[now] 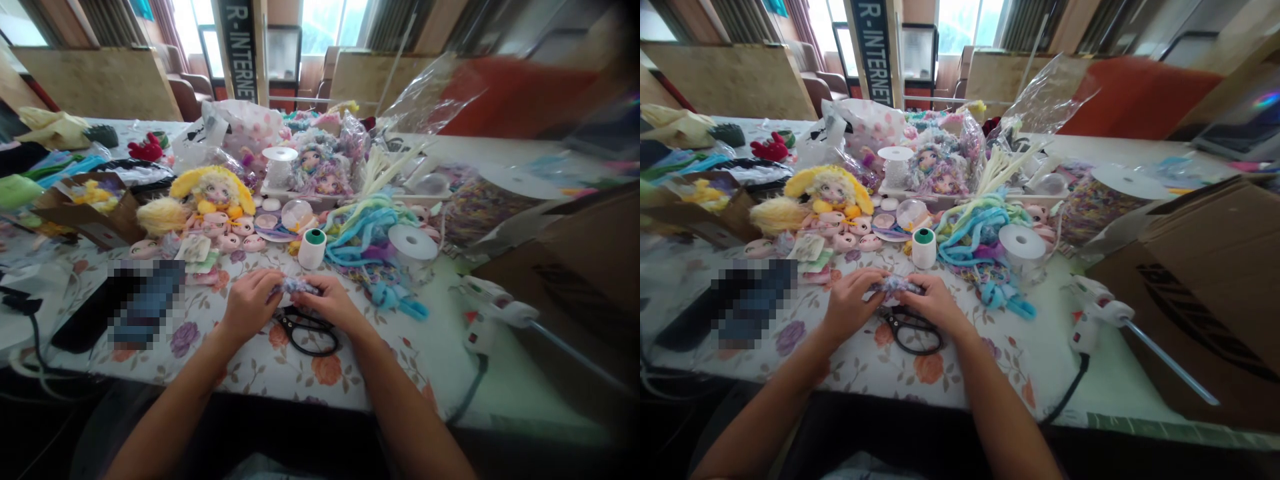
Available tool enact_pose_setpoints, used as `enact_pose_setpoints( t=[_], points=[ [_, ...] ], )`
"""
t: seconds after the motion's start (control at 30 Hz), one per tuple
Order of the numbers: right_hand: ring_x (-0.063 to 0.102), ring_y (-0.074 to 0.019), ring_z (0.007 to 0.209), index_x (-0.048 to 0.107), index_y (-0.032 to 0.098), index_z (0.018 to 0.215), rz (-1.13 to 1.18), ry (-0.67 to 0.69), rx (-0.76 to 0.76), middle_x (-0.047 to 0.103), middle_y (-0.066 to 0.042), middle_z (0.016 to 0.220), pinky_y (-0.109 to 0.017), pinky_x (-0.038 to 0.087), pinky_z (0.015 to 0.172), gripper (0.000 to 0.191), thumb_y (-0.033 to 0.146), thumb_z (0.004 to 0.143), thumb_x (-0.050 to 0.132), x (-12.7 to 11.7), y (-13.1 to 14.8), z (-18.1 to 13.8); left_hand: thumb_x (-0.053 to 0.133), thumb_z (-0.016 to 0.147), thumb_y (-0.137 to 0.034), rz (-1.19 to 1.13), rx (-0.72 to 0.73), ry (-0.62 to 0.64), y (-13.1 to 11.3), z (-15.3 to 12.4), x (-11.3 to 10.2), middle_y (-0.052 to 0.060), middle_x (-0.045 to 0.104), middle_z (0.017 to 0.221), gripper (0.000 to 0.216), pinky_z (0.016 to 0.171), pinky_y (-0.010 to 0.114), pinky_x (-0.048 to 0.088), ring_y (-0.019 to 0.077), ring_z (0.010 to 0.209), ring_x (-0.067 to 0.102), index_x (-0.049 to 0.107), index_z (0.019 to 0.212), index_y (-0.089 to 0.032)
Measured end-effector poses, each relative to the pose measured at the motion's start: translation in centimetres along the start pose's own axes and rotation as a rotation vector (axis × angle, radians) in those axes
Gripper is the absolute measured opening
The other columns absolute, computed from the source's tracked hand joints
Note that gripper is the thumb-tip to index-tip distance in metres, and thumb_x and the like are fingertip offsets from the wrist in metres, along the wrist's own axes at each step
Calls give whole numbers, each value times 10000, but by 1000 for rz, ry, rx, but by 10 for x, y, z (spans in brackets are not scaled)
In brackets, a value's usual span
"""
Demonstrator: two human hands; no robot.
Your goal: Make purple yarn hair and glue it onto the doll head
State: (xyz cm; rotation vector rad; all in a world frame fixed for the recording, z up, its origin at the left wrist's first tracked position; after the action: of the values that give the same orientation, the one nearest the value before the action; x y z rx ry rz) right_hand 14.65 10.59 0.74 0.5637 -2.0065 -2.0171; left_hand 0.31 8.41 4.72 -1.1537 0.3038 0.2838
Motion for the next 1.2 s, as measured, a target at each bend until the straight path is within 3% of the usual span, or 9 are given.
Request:
enact_pose_setpoints(
  t=[0.13,0.3,0.43,0.53,0.6,0.7,0.87,1.0,1.2],
  points=[
    [599,-151,605,724,164,710,143,110,21,683,-19,670,-260,476,591,238,388,789,732,14,1,-4,678,796,-229,-27,-16,-42,8,-7,-3,108,722,1009,61,1037,435,394,285,1053,598,677,744,-262],
    [623,-146,608,731,161,742,368,204,91,708,-32,685,-245,484,574,221,375,795,720,26,-4,-9,718,739,-194,-46,-17,-27,0,-9,-1,85,701,971,130,1029,428,374,273,1030,589,602,718,-249],
    [601,-126,579,727,161,742,334,133,74,699,-23,659,-232,475,580,186,335,796,693,13,-3,-6,790,701,-333,-414,-248,255,15,-7,23,61,669,999,394,848,342,462,228,931,624,554,999,-225],
    [603,-146,599,723,165,732,279,143,58,688,-26,660,-241,465,567,184,341,777,698,10,2,-6,611,842,-537,-766,-467,440,24,-14,41,66,684,861,401,705,300,478,207,785,654,544,1049,-200],
    [608,-160,625,722,167,735,229,199,52,688,-30,685,-256,468,584,190,352,777,703,14,5,-7,545,898,-515,-851,-546,503,25,-19,46,66,690,791,350,694,288,478,192,740,657,570,1014,-185],
    [603,-159,659,726,167,756,105,233,32,685,-17,713,-257,458,632,181,345,788,716,17,6,-8,671,852,-374,-840,-548,588,24,-23,49,40,690,782,294,669,248,458,153,701,642,570,1055,-187],
    [599,-154,724,721,186,957,10,84,-42,691,3,836,-241,449,658,279,344,737,785,3,9,-4,750,789,-289,-594,-414,446,27,-14,33,19,678,852,353,661,224,436,121,714,603,553,1064,-190],
    [599,-149,685,710,164,790,-18,58,-60,688,-7,744,-242,453,642,195,357,782,733,3,10,-3,742,771,-231,-192,-268,332,18,-7,17,5,691,864,340,756,261,471,157,833,628,600,1079,-206],
    [609,-140,521,668,162,710,426,152,212,677,-27,576,-227,459,517,233,389,767,668,24,-19,-6,752,751,-242,-140,-196,259,0,-4,11,22,725,918,304,844,296,513,183,906,664,653,1035,-198]
  ],
)
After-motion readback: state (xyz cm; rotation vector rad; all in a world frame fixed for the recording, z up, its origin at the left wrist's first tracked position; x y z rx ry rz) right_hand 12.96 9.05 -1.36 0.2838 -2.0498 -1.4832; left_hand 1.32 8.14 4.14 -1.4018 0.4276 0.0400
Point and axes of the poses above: each hand's wrist, its own z-axis towards the middle knuckle, its own x-axis out of the palm, y = z × x, the point moved 10 cm from there along z, towards the middle knuckle
